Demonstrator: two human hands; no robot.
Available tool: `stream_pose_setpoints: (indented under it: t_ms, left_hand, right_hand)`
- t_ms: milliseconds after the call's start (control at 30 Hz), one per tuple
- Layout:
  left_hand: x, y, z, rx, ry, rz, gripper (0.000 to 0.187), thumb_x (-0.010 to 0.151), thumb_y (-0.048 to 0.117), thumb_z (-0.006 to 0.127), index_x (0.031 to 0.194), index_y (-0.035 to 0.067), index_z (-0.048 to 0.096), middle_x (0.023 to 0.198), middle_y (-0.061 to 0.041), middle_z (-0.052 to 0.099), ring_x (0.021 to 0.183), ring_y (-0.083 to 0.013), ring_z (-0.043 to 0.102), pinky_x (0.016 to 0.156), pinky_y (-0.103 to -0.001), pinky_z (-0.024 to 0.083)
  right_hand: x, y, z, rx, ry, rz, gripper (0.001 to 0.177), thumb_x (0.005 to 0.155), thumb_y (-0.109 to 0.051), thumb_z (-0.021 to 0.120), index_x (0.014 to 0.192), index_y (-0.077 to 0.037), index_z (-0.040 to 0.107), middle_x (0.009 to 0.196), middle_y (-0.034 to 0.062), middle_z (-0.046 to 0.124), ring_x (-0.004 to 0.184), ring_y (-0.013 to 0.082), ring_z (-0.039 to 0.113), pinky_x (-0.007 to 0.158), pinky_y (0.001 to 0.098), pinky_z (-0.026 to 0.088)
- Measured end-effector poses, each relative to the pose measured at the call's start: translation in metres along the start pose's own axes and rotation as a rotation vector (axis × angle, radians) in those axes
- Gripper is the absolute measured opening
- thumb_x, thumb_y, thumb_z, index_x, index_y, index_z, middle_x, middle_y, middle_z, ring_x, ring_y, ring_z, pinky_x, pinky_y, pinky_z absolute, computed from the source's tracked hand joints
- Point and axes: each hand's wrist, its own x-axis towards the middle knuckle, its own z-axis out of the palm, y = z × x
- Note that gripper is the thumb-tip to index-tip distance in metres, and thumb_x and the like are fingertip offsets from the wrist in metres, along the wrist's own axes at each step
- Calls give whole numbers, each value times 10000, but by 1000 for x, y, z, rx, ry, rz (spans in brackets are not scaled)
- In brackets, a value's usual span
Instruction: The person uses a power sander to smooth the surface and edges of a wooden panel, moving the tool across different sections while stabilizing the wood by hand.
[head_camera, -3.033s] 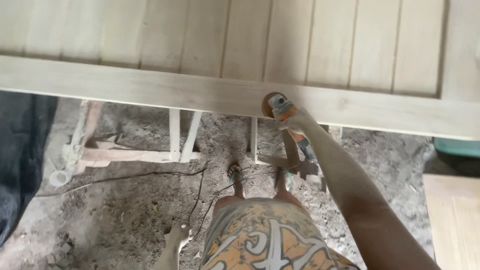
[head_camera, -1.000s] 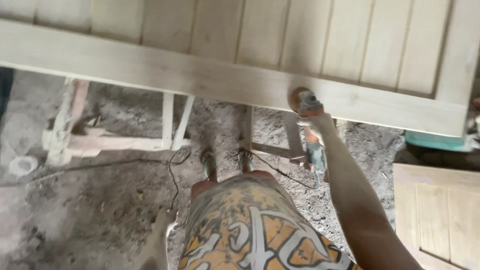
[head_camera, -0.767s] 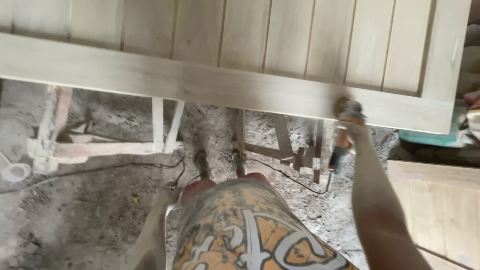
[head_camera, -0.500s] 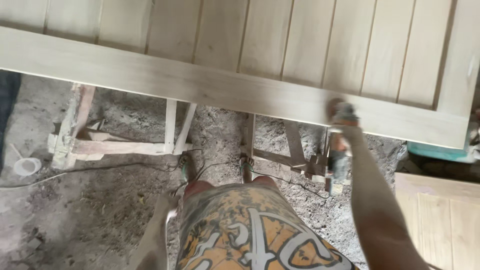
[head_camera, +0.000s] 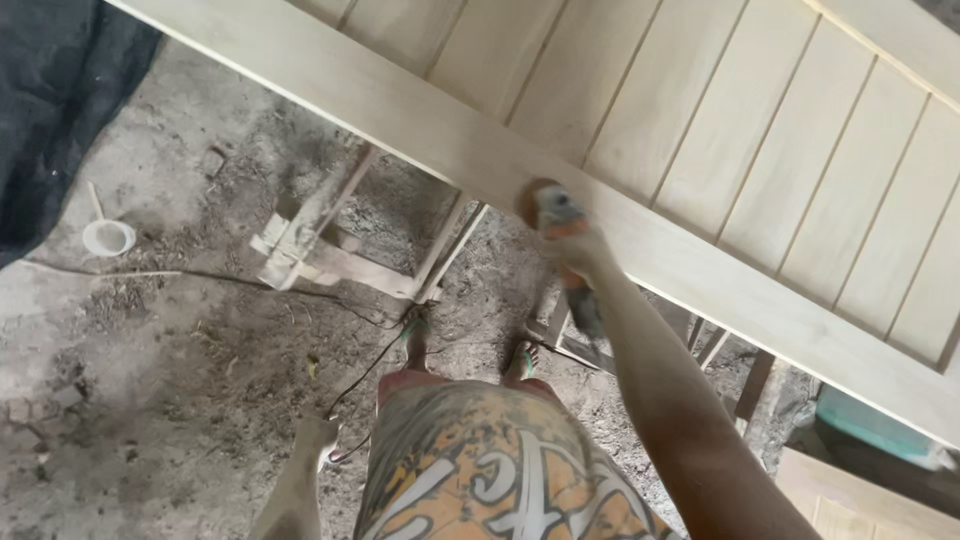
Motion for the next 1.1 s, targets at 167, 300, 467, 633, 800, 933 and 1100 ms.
stream_pose_setpoints:
  t_ms: [167,300,467,633,800,933,1100]
  left_hand:
    - [19,-2,-34,-289,2,-112,420,986,272,638,1366,95,660,960,-175,807,739,-266,774,621,-390,639]
    - [20,-1,-38,-379,-8,-158,426,985,267,638,1381,113,665,946,-207,808,768,-279,738,654,-409,583]
    - [20,33,-50,177,110,201,473,924,351,713,1321,95,687,1094,-230,756,953,-354,709,787,-437,569]
    - [21,58,-43,70,36,101,453,899,314,706,1286,82,738,1128,-253,777,950,-354,766,815,-442,610]
    - [36,98,-37,16,-13,10,436,959,344,664,1318,99,690,1006,-238,802,911,-378,731,756,-477,584]
    - [35,119,-28,-51,20,147,452,928,309,696,1273,17,699,932,-266,782,802,-338,775,695,-439,588]
    - [29,151,-4,274,42,255,419,931,321,653,1261,71,721,1054,-219,765,910,-331,779,809,-445,609]
  right_hand:
    - [34,-47,53,117,-108,-305,385,733,-224,854,1049,-44,728,963,112,725,819,217,690,697,378,555]
    - [8,-33,35,-5,17,-68,406,755,-288,890,1031,-49,712,963,101,722,818,210,691,708,369,560]
    - [-4,48,-10,781,-288,171,486,647,-243,865,1089,-98,722,1109,49,780,983,141,736,877,275,573]
    - [-24,121,-43,213,109,195,436,699,-137,903,1092,-32,744,1038,158,753,894,255,706,822,361,571]
    - [-15,197,-89,390,234,208,386,671,-106,895,1045,-87,802,1032,75,758,903,206,680,831,374,517]
    - [-26,241,-136,524,286,324,370,714,-109,864,1067,-101,751,1145,125,725,1056,286,667,985,530,513]
    - [-40,295,-205,646,357,462,372,865,-182,736,1213,-143,611,1157,42,624,1097,234,595,993,630,446]
